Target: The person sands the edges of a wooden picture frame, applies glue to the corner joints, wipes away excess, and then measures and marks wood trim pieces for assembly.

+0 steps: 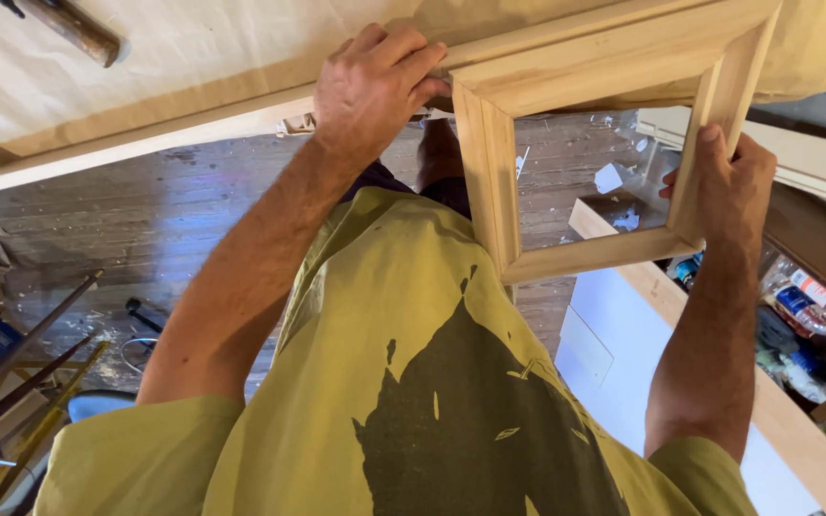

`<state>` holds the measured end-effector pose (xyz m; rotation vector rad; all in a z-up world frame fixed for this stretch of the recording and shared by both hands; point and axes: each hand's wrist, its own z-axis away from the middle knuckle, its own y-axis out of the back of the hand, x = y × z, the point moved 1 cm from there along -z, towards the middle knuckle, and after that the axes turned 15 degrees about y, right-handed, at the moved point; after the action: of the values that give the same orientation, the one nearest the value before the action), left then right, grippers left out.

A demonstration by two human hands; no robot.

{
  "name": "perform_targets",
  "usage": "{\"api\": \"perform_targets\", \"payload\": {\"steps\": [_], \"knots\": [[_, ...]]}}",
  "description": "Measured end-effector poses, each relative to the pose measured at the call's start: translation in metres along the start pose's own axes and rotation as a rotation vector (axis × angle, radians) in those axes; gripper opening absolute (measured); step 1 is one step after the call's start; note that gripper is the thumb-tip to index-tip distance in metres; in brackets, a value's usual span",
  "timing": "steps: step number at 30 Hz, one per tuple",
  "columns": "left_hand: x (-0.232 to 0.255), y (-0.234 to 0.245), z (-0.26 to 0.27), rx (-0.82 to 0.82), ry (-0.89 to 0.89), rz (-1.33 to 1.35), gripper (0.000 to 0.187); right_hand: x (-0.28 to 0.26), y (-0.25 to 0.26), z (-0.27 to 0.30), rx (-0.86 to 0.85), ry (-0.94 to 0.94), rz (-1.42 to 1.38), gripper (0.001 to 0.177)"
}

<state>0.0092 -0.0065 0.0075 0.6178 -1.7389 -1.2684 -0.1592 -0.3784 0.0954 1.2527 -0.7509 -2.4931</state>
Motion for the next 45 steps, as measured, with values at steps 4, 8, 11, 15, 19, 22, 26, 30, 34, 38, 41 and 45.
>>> {"api": "perform_targets", "payload": {"steps": [4, 8, 11, 15, 19, 22, 26, 30, 34, 38, 41, 45], "knots": [[0.001, 0.005, -0.001, 0.006, -0.019, 0.031, 0.044, 0.002, -0.002, 0.003, -0.001, -0.005, 0.012, 0.064], [0.003, 0.005, -0.002, 0.013, -0.018, 0.050, 0.045, -0.003, -0.001, 0.005, -0.006, 0.007, 0.018, 0.066], [0.005, 0.008, -0.003, 0.018, -0.024, 0.059, 0.042, 0.010, -0.001, 0.003, 0.014, -0.034, -0.018, 0.061], [0.005, 0.009, -0.003, 0.008, -0.028, 0.053, 0.042, 0.012, -0.001, 0.002, 0.008, -0.056, 0.000, 0.060], [0.006, 0.011, -0.003, 0.025, -0.038, 0.040, 0.041, 0.005, -0.001, 0.002, 0.002, -0.032, -0.004, 0.064], [0.007, 0.013, -0.003, 0.015, -0.040, 0.033, 0.041, 0.004, -0.001, 0.002, 0.007, -0.047, -0.013, 0.064], [0.009, 0.017, -0.006, 0.005, -0.051, 0.035, 0.041, 0.008, 0.001, 0.000, 0.029, -0.100, 0.012, 0.054], [0.021, 0.025, -0.007, -0.040, -0.080, 0.045, 0.040, 0.016, 0.006, -0.005, 0.109, -0.169, -0.050, 0.035], [0.004, 0.012, -0.007, -0.049, -0.069, 0.114, 0.027, 0.005, 0.012, -0.008, 0.087, -0.133, -0.081, 0.038], [-0.006, 0.001, -0.006, -0.053, -0.086, 0.119, 0.029, -0.009, 0.022, -0.014, 0.036, -0.177, -0.171, 0.044], [-0.007, 0.004, -0.004, -0.096, -0.051, 0.115, 0.029, -0.006, 0.027, -0.016, -0.014, -0.241, -0.142, 0.047], [-0.001, 0.010, -0.007, -0.162, -0.057, 0.114, 0.029, 0.009, 0.027, -0.018, -0.006, -0.230, -0.173, 0.050]]}}
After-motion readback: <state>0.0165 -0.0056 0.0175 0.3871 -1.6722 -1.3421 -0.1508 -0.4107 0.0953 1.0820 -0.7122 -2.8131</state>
